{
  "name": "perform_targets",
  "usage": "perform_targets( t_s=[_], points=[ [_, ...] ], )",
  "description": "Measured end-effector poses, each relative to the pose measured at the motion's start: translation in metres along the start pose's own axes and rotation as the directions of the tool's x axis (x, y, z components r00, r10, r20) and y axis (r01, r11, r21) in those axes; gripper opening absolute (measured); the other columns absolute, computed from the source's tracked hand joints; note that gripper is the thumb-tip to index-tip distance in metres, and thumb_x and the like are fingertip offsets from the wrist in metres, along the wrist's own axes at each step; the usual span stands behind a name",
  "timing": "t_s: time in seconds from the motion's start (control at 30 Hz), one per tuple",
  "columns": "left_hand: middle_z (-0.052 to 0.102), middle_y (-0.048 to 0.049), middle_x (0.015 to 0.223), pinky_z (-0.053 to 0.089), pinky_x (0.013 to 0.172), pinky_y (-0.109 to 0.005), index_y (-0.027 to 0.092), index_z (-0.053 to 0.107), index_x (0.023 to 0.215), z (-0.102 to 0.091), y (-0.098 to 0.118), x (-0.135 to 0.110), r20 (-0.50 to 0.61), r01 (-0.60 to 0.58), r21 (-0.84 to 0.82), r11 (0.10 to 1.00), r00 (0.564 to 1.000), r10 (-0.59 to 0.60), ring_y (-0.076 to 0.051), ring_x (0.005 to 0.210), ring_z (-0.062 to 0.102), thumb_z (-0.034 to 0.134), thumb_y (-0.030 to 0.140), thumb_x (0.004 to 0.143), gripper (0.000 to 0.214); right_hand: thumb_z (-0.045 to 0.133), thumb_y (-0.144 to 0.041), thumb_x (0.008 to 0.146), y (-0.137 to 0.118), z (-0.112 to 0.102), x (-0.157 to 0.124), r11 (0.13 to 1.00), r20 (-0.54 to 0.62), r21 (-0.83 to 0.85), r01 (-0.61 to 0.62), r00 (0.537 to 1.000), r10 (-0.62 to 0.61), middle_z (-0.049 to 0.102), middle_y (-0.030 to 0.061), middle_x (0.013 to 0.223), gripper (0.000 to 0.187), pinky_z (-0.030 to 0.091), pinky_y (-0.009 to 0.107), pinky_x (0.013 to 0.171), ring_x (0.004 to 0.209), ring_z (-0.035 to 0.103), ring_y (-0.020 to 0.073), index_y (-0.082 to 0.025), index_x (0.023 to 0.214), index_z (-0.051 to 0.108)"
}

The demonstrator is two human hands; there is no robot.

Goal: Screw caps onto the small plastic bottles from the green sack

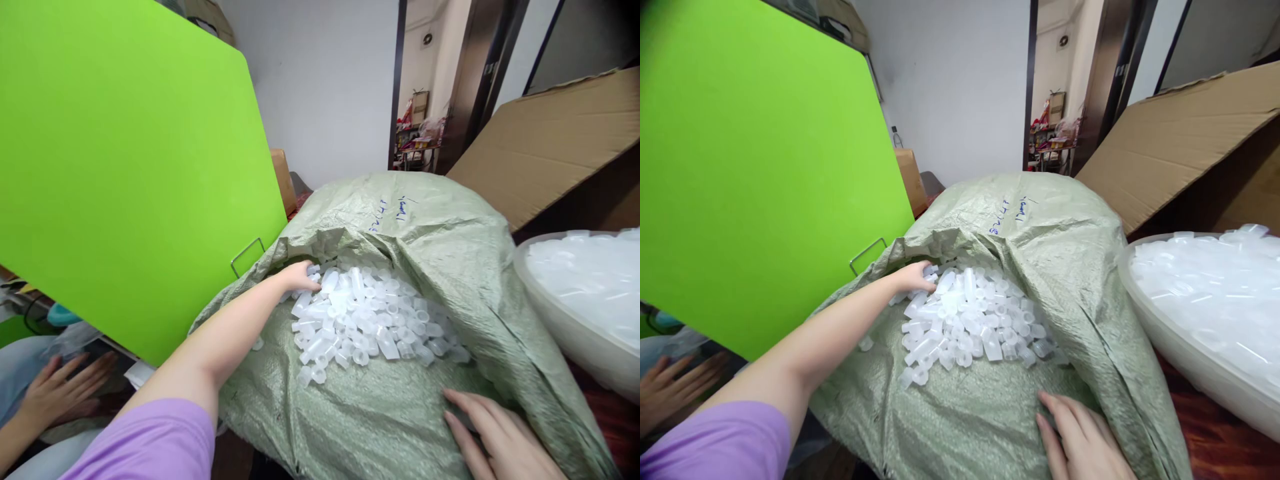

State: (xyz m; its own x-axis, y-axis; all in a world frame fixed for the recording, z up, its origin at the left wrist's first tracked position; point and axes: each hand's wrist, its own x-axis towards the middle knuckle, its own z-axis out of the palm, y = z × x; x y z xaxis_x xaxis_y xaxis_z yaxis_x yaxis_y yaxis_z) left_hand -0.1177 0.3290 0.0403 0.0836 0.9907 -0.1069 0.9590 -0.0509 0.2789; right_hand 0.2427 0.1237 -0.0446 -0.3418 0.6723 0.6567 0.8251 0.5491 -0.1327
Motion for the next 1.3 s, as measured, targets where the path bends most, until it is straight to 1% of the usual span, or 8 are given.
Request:
perform_targets(
  t_s=[0.17, 0.27, 0.37, 0.5, 0.63, 0.9, 1.13, 1.3],
  points=[
    [0.052, -0.0091, 0.129, 0.042, 0.092, -0.025, 0.017, 0.039, 0.133, -0.004, -0.012, -0.018, 0.056, 0.01, 0.013, 1.0, 0.998, -0.011, -0.024, 0.111, 0.054, 0.072, 0.051, 0.053, 0.093, 0.039, -0.043, 0.089, 0.003, 0.005, -0.007, 0.997, 0.081, 0.023, -0.067, 0.995, 0.065, 0.07, 0.0065, 0.091, 0.034, 0.057, 0.03, 0.067, 0.079, 0.068, 0.0196, -0.02, 0.099, 0.062],
    [0.054, -0.0074, 0.127, 0.043, 0.089, -0.024, 0.019, 0.041, 0.132, -0.005, -0.015, -0.024, 0.037, 0.033, 0.055, 0.998, 0.999, -0.035, -0.022, 0.108, 0.056, 0.067, 0.045, 0.061, 0.08, 0.041, -0.044, 0.088, 0.005, 0.008, -0.011, 0.995, 0.103, 0.048, -0.086, 0.991, 0.08, 0.069, 0.0068, 0.093, 0.034, 0.057, 0.031, 0.069, 0.082, 0.067, 0.0203, -0.02, 0.1, 0.062],
    [0.061, -0.0086, 0.117, 0.046, 0.082, -0.026, 0.019, 0.051, 0.123, -0.003, -0.009, -0.016, 0.012, 0.083, 0.127, 0.988, 0.996, -0.085, -0.024, 0.1, 0.06, 0.064, 0.035, 0.062, 0.064, 0.043, -0.045, 0.087, 0.008, 0.01, -0.014, 0.993, 0.131, 0.062, -0.105, 0.987, 0.096, 0.069, 0.0069, 0.096, 0.034, 0.056, 0.031, 0.07, 0.084, 0.067, 0.0206, -0.021, 0.102, 0.061],
    [0.068, -0.0112, 0.095, 0.05, 0.071, -0.029, 0.015, 0.065, 0.097, -0.001, 0.007, 0.006, 0.038, 0.159, 0.229, 0.96, 0.984, -0.172, -0.028, 0.086, 0.064, 0.071, 0.031, 0.05, 0.05, 0.043, -0.046, 0.086, 0.008, 0.011, -0.016, 0.988, 0.17, 0.067, -0.139, 0.977, 0.126, 0.068, 0.0073, 0.099, 0.035, 0.056, 0.032, 0.074, 0.087, 0.066, 0.0211, -0.021, 0.104, 0.061],
    [0.069, -0.0099, 0.083, 0.05, 0.071, -0.028, 0.017, 0.068, 0.084, -0.001, 0.015, 0.017, 0.056, 0.181, 0.281, 0.943, 0.977, -0.205, -0.028, 0.082, 0.065, 0.074, 0.029, 0.044, 0.042, 0.044, -0.045, 0.087, 0.006, 0.007, -0.014, 0.988, 0.172, 0.058, -0.143, 0.976, 0.131, 0.069, 0.0062, 0.098, 0.034, 0.056, 0.031, 0.074, 0.086, 0.067, 0.0202, -0.021, 0.104, 0.061],
    [0.066, -0.009, 0.103, 0.048, 0.076, -0.027, 0.02, 0.059, 0.108, -0.004, 0.01, 0.003, -0.009, 0.095, 0.254, 0.962, 0.995, -0.096, -0.027, 0.093, 0.062, 0.07, 0.027, 0.05, 0.059, 0.041, -0.046, 0.088, 0.002, 0.002, -0.014, 0.958, 0.175, 0.112, -0.264, 0.954, 0.242, 0.066, 0.0074, 0.105, 0.035, 0.056, 0.029, 0.073, 0.092, 0.065, 0.0202, -0.021, 0.108, 0.056],
    [0.064, -0.0079, 0.108, 0.047, 0.078, -0.028, 0.023, 0.051, 0.115, -0.008, 0.018, -0.019, -0.156, 0.077, 0.197, 0.977, 0.987, -0.047, -0.026, 0.097, 0.061, 0.064, 0.024, 0.059, 0.058, 0.041, -0.048, 0.089, -0.006, -0.01, -0.007, 0.941, 0.048, 0.185, -0.282, 0.959, 0.278, 0.063, 0.0062, 0.103, 0.037, 0.055, 0.027, 0.076, 0.092, 0.064, 0.0182, -0.025, 0.113, 0.058],
    [0.062, -0.0027, 0.11, 0.046, 0.082, -0.025, 0.024, 0.047, 0.114, -0.026, 0.041, -0.056, -0.268, -0.093, 0.104, 0.99, 0.956, 0.118, -0.021, 0.1, 0.058, 0.056, 0.028, 0.07, 0.046, 0.039, -0.04, 0.09, -0.007, -0.009, -0.001, 0.939, 0.034, 0.179, -0.295, 0.955, 0.294, 0.057, 0.0093, 0.103, 0.038, 0.054, 0.03, 0.078, 0.093, 0.062, 0.0189, -0.022, 0.118, 0.057]
  ],
)
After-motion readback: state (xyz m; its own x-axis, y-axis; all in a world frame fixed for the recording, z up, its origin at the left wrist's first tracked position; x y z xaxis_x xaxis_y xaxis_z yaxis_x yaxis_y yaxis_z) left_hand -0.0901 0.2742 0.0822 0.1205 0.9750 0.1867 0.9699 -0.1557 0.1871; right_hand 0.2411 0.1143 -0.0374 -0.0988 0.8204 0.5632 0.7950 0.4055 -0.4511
